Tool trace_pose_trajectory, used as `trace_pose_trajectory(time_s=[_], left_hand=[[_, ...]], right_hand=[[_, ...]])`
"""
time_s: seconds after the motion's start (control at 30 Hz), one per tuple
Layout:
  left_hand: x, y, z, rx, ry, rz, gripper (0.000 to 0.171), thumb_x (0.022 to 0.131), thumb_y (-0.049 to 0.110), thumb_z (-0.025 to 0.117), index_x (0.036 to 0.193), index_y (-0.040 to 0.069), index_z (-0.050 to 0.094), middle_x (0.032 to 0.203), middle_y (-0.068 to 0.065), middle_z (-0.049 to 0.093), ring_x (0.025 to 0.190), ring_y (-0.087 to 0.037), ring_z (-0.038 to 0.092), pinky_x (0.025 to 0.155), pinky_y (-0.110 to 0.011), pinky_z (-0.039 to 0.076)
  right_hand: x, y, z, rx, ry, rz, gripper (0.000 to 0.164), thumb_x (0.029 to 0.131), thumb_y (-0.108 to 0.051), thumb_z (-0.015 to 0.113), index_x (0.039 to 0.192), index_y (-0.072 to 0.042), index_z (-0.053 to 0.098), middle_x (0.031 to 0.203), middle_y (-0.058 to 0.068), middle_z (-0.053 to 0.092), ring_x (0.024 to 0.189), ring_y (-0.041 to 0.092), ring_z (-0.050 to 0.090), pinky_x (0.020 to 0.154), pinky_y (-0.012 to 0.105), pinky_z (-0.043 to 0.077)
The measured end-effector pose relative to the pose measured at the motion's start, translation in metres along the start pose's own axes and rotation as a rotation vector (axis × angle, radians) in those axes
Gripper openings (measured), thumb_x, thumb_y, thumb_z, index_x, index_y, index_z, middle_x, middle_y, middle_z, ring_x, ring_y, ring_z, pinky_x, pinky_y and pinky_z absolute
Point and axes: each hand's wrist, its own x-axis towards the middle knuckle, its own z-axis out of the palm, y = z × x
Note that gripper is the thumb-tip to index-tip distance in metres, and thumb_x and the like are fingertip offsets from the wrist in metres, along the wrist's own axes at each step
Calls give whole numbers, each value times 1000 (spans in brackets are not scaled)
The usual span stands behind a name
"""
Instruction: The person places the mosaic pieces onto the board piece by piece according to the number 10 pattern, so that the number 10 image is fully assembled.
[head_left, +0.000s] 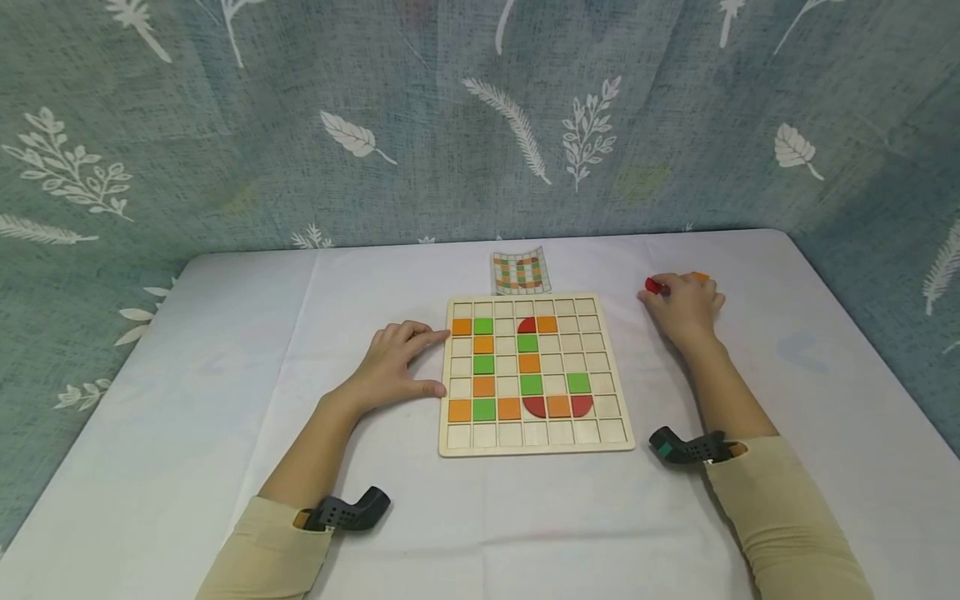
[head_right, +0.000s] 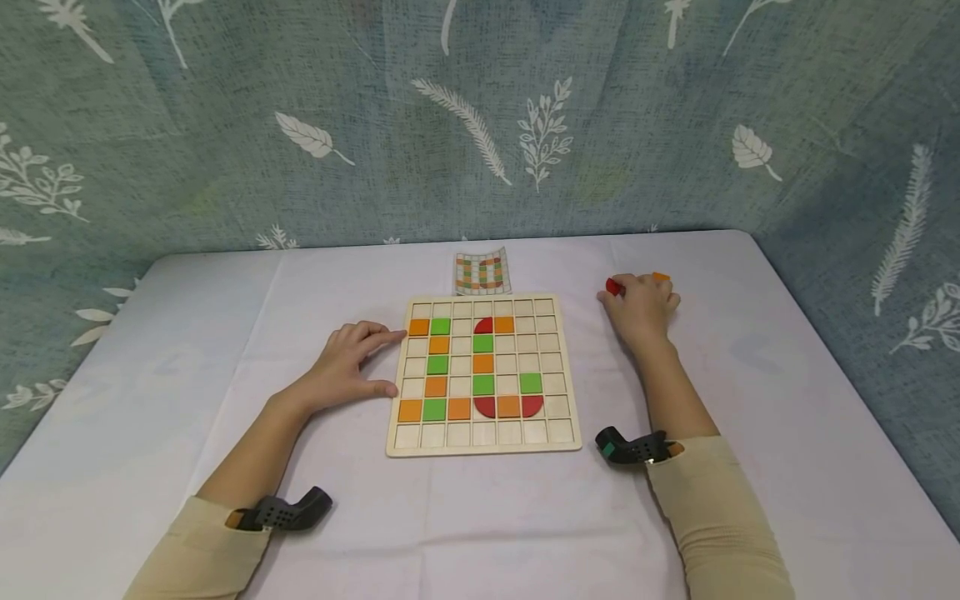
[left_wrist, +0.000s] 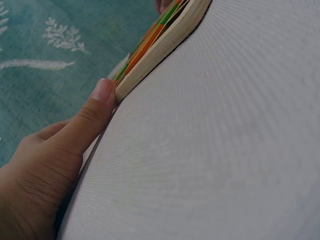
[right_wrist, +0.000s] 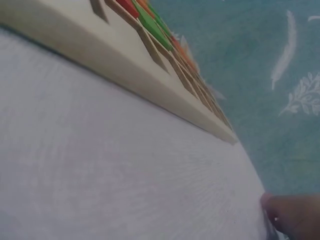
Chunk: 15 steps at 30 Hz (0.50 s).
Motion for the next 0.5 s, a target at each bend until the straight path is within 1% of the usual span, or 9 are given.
trace_pose_trajectory(time_s=[0.1,0.2,0.33,0.4,0.5], left_hand=[[0,0,0,-1,-1,-4,89,68,62,74,141,22,46,130,-7,44,119,-26,36,99,-45,23],[-1,0,0,-2,0,-7,89,67,62,74,141,22,46,130,-7,44,119,-26,36,99,-46,24],[-1,0,0,-4,3,-5,89,67,62,74,141,22,46,130,-7,45,118,-26,36,99,-45,24],[-1,0,0,-3,6,-3,88,67,61,74,141,22,46,130,-7,45,118,-26,36,98,-45,24],[0,0,0,0,7,2,88,67,61,74,141,22,46,129,-7,45,118,-26,36,98,-45,24]], right_hand=[[0,1,1,36,-4,-28,34,93,-23,58,121,-3,59,120,27,51,116,49,33,89,58,19],[0,0,1,79,-19,-53,28,92,-15,53,116,-3,61,122,27,50,118,48,31,88,58,18],[-1,-1,1,118,-43,-67,31,87,-8,46,112,-3,64,125,24,50,120,46,30,89,57,17],[-1,-1,1,125,-53,-74,33,86,-6,43,111,-3,65,125,23,50,119,45,32,90,57,17],[-2,-2,1,124,-58,-76,31,89,-11,47,113,-3,64,126,21,51,117,43,35,90,57,17]])
